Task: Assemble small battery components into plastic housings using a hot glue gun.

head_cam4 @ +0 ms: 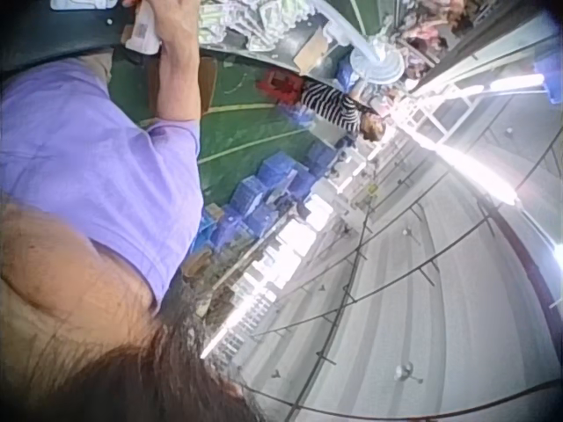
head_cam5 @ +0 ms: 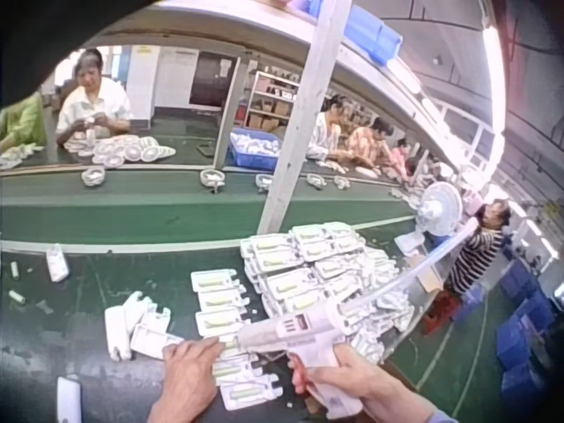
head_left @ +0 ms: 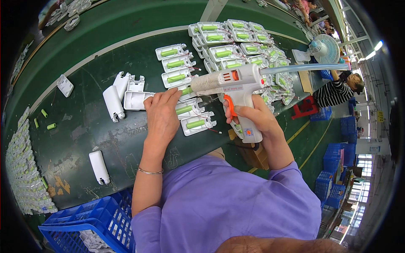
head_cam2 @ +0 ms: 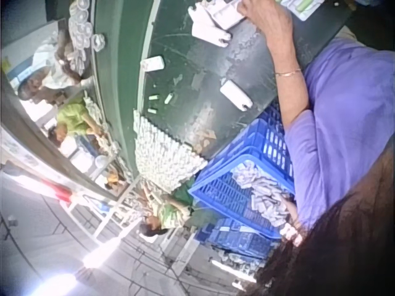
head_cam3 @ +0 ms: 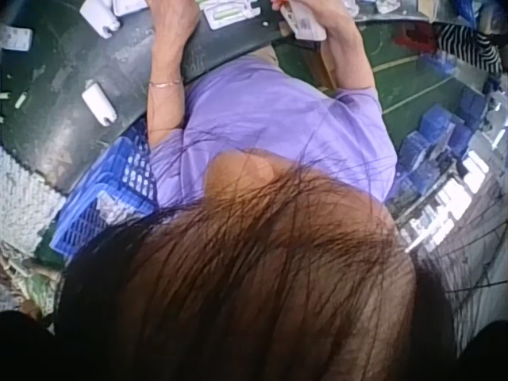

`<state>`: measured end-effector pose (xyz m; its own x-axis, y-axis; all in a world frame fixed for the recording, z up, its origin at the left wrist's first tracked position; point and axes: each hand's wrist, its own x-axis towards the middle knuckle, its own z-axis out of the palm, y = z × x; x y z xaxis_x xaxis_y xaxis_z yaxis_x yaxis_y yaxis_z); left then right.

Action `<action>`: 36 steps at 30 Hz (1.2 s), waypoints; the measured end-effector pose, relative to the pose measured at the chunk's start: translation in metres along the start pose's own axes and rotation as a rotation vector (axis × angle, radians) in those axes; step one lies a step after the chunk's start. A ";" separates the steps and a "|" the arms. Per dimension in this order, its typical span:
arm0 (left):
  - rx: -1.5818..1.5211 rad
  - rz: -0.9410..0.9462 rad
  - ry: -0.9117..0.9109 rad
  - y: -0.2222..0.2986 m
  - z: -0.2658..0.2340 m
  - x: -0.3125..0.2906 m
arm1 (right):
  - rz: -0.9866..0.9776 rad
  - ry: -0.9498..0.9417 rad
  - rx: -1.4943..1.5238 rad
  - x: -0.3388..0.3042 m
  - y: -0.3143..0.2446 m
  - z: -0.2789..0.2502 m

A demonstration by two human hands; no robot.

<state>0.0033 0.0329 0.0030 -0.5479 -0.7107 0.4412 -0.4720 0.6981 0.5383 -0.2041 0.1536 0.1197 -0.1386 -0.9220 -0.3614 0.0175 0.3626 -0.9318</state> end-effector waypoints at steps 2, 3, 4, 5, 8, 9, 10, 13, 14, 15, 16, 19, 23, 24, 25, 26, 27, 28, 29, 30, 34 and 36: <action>-0.007 0.002 0.001 0.000 0.000 0.001 | 0.001 -0.006 -0.003 0.000 -0.002 0.001; -0.013 0.007 0.002 0.000 0.001 0.001 | -0.041 -0.008 0.037 0.000 -0.003 0.003; -0.012 0.006 0.000 0.000 0.001 0.001 | -0.084 -0.010 0.078 -0.001 -0.004 0.005; -0.013 0.002 0.001 0.001 0.002 0.001 | -0.083 -0.009 0.080 0.000 -0.003 0.004; -0.013 0.001 0.001 0.002 0.003 0.002 | -0.077 -0.056 0.062 -0.002 -0.004 0.004; -0.009 -0.002 0.006 0.001 0.004 0.002 | -0.054 -0.046 0.046 -0.004 -0.007 0.005; -0.007 -0.002 0.005 0.000 0.005 0.003 | -0.031 -0.037 0.029 -0.005 -0.008 0.005; 0.005 0.003 0.016 0.003 0.007 0.001 | -0.071 -0.114 0.117 -0.017 -0.004 -0.009; -0.003 -0.027 0.058 0.007 0.004 -0.001 | -0.069 -0.117 0.119 -0.024 -0.006 -0.006; -0.014 -0.054 0.099 0.010 0.001 -0.001 | -0.095 -0.099 0.167 -0.034 -0.011 -0.001; -0.013 -0.053 0.097 0.012 -0.004 -0.004 | -0.121 -0.080 0.215 -0.041 -0.012 0.002; -0.002 -0.062 0.151 0.012 -0.015 -0.020 | -0.064 -0.096 0.204 -0.050 -0.006 0.004; -0.030 -0.044 0.128 0.016 -0.011 -0.034 | 0.027 -0.109 0.104 -0.046 0.002 0.004; -0.025 -0.035 0.117 0.016 -0.009 -0.036 | 0.057 -0.110 0.053 -0.044 0.005 0.003; -0.019 -0.025 0.107 0.016 -0.008 -0.037 | 0.057 -0.112 0.054 -0.043 0.006 0.004; -0.017 -0.027 0.107 0.015 -0.008 -0.037 | 0.058 -0.085 0.022 -0.042 0.007 0.004; -0.027 -0.028 0.088 0.014 -0.008 -0.037 | 0.058 -0.055 -0.011 -0.042 0.007 0.005; -0.037 -0.029 0.070 0.013 -0.008 -0.037 | 0.058 -0.056 -0.011 -0.042 0.007 0.005; -0.036 -0.029 0.070 0.013 -0.008 -0.037 | 0.056 -0.055 -0.013 -0.043 0.007 0.005; -0.045 -0.029 0.066 0.013 -0.009 -0.037 | 0.053 -0.054 -0.016 -0.043 0.007 0.005; -0.061 -0.034 0.049 0.012 -0.010 -0.036 | 0.048 -0.045 0.007 -0.042 0.005 0.008; -0.063 -0.034 0.053 0.011 -0.011 -0.037 | 0.046 -0.022 0.003 -0.038 0.003 0.010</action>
<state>0.0254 0.0658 0.0006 -0.4943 -0.7386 0.4584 -0.4447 0.6680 0.5967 -0.1890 0.1883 0.1302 -0.1159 -0.9072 -0.4043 0.0265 0.4041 -0.9143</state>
